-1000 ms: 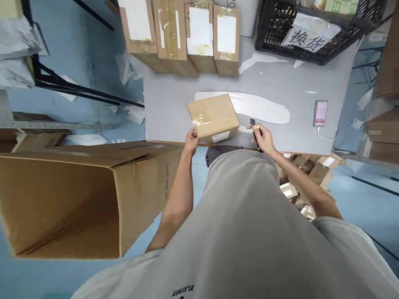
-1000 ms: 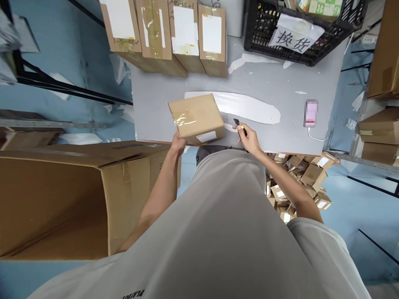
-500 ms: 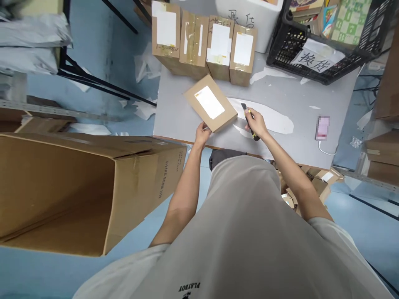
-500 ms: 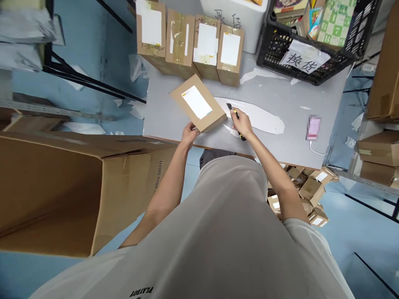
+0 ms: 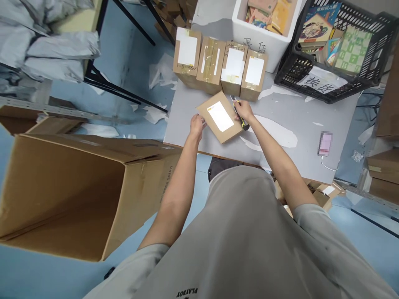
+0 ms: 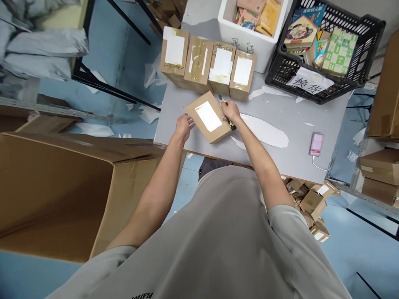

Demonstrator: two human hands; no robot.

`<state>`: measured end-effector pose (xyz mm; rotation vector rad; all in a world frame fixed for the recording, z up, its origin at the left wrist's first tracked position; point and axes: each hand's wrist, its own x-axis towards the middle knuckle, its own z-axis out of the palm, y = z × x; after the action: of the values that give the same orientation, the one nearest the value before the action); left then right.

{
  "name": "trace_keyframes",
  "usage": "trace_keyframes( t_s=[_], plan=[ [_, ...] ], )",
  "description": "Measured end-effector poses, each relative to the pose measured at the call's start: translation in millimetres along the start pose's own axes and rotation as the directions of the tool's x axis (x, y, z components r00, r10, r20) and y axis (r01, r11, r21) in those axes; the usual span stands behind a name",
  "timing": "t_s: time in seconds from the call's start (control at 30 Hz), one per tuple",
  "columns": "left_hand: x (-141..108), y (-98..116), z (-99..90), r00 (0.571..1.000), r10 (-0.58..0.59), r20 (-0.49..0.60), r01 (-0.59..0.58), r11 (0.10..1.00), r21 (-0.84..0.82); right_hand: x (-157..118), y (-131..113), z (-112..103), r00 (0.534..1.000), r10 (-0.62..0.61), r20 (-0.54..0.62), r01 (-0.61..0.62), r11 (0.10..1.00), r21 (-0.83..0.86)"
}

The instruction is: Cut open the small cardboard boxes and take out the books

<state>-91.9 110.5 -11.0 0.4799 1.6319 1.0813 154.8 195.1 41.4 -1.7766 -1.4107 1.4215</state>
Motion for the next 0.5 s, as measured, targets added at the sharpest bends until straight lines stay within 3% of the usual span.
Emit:
trace_keyframes(
  t_s=[0.13, 0.23, 0.37, 0.5],
  plan=[
    [7, 15, -4.4, 0.989, -0.139, -0.047, 0.142, 0.988, 0.057, 14, -13, 10, 0.995, 0.100, 0.023, -0.100, 0.995, 0.010],
    [1, 24, -1.4, 0.981, -0.195, -0.004, 0.195, 0.980, 0.039, 14, -16, 15, 0.984, 0.171, 0.056, -0.174, 0.984, 0.045],
    [-23, 34, 6.1, 0.994, -0.106, 0.035, 0.105, 0.994, 0.017, -8, -11, 5, 0.991, 0.119, 0.055, -0.125, 0.984, 0.127],
    [-72, 37, 22.8, 0.993, 0.019, 0.115, -0.017, 1.000, -0.017, -63, 6, -33, 0.999, 0.048, -0.007, -0.045, 0.972, 0.230]
  ],
)
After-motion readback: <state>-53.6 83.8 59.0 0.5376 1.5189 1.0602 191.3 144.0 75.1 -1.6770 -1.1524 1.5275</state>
